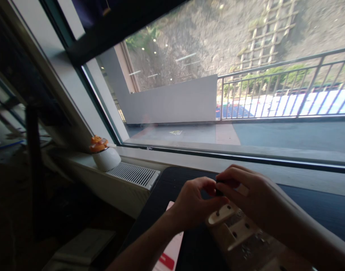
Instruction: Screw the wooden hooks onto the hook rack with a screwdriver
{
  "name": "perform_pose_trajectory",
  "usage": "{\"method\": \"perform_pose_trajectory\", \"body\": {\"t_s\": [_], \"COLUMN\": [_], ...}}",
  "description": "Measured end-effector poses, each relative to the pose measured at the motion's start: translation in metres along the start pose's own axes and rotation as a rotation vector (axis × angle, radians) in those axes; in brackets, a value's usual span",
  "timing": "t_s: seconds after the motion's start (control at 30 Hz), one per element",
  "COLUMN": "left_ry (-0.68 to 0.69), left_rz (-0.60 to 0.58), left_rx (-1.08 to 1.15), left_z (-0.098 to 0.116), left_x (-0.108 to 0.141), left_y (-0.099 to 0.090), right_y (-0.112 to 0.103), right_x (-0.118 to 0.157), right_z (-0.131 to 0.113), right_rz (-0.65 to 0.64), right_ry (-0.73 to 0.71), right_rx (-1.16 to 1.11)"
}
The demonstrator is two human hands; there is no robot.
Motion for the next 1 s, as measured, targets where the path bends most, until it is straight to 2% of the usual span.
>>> {"method": "perform_pose_trajectory", "body": {"t_s": [0.07, 0.13, 0.3, 0.43, 0.53, 0.67, 0.77, 0.9, 1.0], "left_ry": [-0.020, 0.014, 0.110, 0.112, 0.075, 0.022, 0.047, 0.142, 0.195], "left_rz": [0.068, 0.084, 0.008, -0.057, -0.095, -0.017, 0.033, -0.047, -0.171], "left_rx": [0.012, 0.002, -0.072, -0.095, -0.087, -0.177, -0.206, -0.116, 0.000], "left_z": [-0.004, -0.001, 0.014, 0.021, 0.018, 0.012, 0.014, 0.019, 0.019], "left_x": [0.002, 0.003, 0.003, 0.003, 0.004, 0.005, 0.004, 0.000, -0.002], "left_y": [-0.003, -0.004, -0.003, -0.006, -0.006, -0.008, -0.007, -0.004, -0.001], "right_y": [-0.003, -0.004, -0.004, -0.001, 0.002, 0.003, 0.004, 0.005, 0.004], "right_x": [0.000, 0.000, 0.000, 0.000, 0.001, 0.002, 0.002, 0.002, 0.002], "right_z": [0.003, 0.006, 0.005, -0.006, -0.013, -0.011, -0.009, -0.009, -0.012], "right_rz": [0.022, 0.040, 0.049, -0.021, -0.081, -0.086, -0.072, -0.066, -0.062], "right_ry": [0.035, 0.055, 0.049, -0.026, -0.046, -0.031, -0.017, -0.019, -0.030], "right_rx": [0.032, 0.060, 0.085, 0.029, -0.002, -0.015, -0.006, 0.012, 0.018]}}
Point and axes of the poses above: each hand's wrist, its own x-axis away from the middle knuckle, its own y-axis out of the palm, z = x × y, the point moved 10 cm from there along -x, towards the middle knuckle, and after that the axes turned 8 degrees about -z, right-handed, at the moved point
